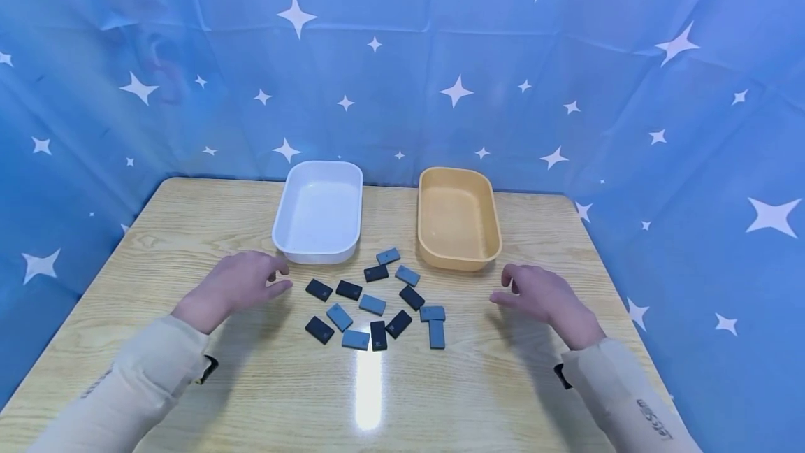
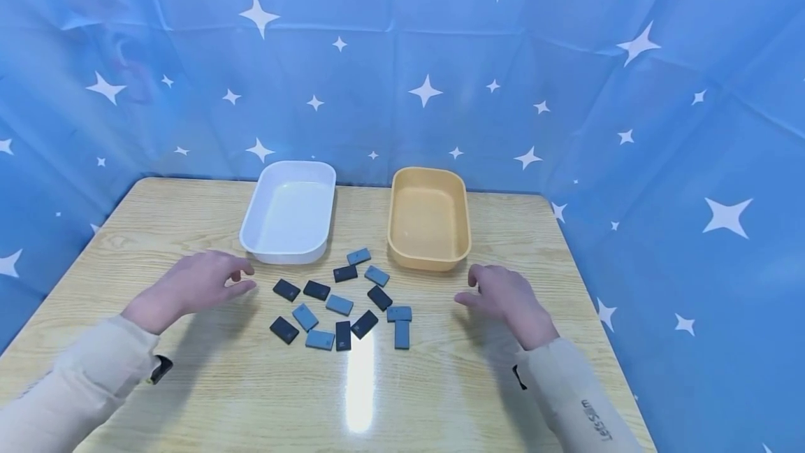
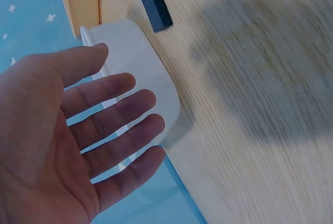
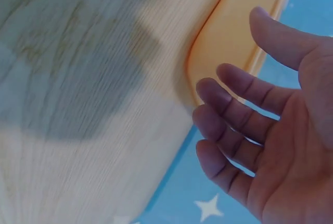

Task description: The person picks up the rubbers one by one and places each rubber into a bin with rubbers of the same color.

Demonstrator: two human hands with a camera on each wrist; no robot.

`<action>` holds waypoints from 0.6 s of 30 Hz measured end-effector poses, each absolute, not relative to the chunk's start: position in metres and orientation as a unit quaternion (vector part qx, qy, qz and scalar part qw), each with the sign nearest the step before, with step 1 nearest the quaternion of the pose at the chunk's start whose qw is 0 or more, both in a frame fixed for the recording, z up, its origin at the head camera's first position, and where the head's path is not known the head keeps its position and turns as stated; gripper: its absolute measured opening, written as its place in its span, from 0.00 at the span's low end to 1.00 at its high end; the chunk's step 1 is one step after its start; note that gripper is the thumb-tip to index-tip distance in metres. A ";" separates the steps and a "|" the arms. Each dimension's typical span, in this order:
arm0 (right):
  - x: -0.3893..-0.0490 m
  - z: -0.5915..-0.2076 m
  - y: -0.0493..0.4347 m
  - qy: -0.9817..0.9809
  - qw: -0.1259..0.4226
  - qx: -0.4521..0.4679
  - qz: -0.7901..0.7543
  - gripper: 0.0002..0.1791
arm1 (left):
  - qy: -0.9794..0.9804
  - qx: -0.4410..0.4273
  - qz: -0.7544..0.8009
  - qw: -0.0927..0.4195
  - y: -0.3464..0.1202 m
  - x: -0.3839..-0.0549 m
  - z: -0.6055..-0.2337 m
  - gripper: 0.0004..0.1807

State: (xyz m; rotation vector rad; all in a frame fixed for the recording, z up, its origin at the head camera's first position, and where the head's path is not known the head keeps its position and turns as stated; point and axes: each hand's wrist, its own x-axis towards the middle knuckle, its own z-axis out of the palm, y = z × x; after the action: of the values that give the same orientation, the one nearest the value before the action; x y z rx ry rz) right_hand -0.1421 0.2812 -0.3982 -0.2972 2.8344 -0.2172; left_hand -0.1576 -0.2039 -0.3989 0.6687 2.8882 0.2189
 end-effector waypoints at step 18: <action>-0.140 -0.415 0.203 0.968 0.119 -0.210 -0.070 0.14 | 0.952 0.277 0.088 0.100 -0.156 -0.154 -0.411 0.07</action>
State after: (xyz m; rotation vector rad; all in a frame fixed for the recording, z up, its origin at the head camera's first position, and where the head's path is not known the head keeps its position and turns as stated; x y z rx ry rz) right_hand -0.1401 0.2033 -0.4147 -0.6133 2.8298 -0.2045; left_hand -0.1541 -0.1558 -0.4110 0.8187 2.8136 0.2599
